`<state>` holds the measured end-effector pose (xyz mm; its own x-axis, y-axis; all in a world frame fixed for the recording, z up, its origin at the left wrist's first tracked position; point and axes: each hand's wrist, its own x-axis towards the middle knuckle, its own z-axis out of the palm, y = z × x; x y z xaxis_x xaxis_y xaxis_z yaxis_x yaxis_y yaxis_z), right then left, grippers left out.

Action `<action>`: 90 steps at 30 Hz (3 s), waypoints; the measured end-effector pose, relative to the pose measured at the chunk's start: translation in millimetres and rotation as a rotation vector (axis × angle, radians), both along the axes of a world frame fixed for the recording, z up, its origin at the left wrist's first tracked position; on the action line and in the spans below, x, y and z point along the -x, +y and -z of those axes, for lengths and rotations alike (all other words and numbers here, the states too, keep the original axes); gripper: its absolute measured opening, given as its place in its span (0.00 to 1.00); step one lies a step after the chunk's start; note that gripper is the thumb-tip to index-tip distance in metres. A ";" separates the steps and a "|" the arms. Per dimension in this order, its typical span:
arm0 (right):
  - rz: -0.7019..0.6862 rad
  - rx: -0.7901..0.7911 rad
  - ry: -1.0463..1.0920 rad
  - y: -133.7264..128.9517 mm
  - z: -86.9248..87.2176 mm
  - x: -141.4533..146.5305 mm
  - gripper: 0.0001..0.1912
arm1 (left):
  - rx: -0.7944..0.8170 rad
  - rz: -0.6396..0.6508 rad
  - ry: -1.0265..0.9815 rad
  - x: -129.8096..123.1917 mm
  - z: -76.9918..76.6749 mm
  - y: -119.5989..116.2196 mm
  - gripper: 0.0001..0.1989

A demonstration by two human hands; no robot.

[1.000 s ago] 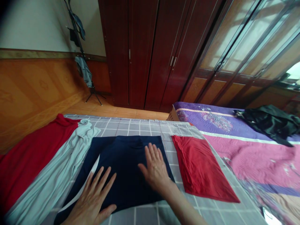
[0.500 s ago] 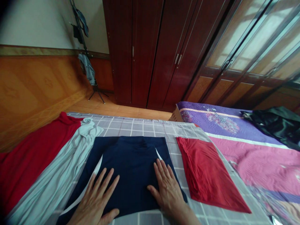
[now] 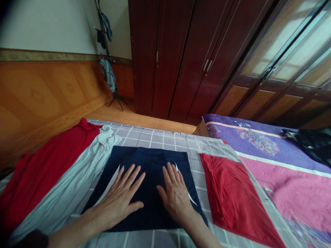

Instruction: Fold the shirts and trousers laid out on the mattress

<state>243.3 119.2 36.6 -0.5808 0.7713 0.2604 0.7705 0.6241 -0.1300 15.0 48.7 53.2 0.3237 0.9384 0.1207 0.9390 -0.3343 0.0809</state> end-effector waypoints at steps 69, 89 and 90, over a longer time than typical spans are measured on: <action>0.487 1.027 0.619 110.9 -15.3 -45.3 0.16 | -0.149 0.233 -0.273 -155.2 27.5 4.7 0.05; 0.572 1.102 0.843 136.8 -5.5 -46.8 0.12 | -0.074 0.274 -0.217 -175.8 14.7 10.7 0.03; 0.572 1.089 0.854 136.1 -7.1 -43.4 0.12 | -0.024 0.227 -0.307 -172.8 11.5 12.1 0.03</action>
<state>286.8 255.3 43.7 -0.1146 0.8699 -0.4796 0.3245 -0.4236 -0.8458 187.8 60.8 41.7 0.4683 0.8428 0.2654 0.7741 -0.5362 0.3366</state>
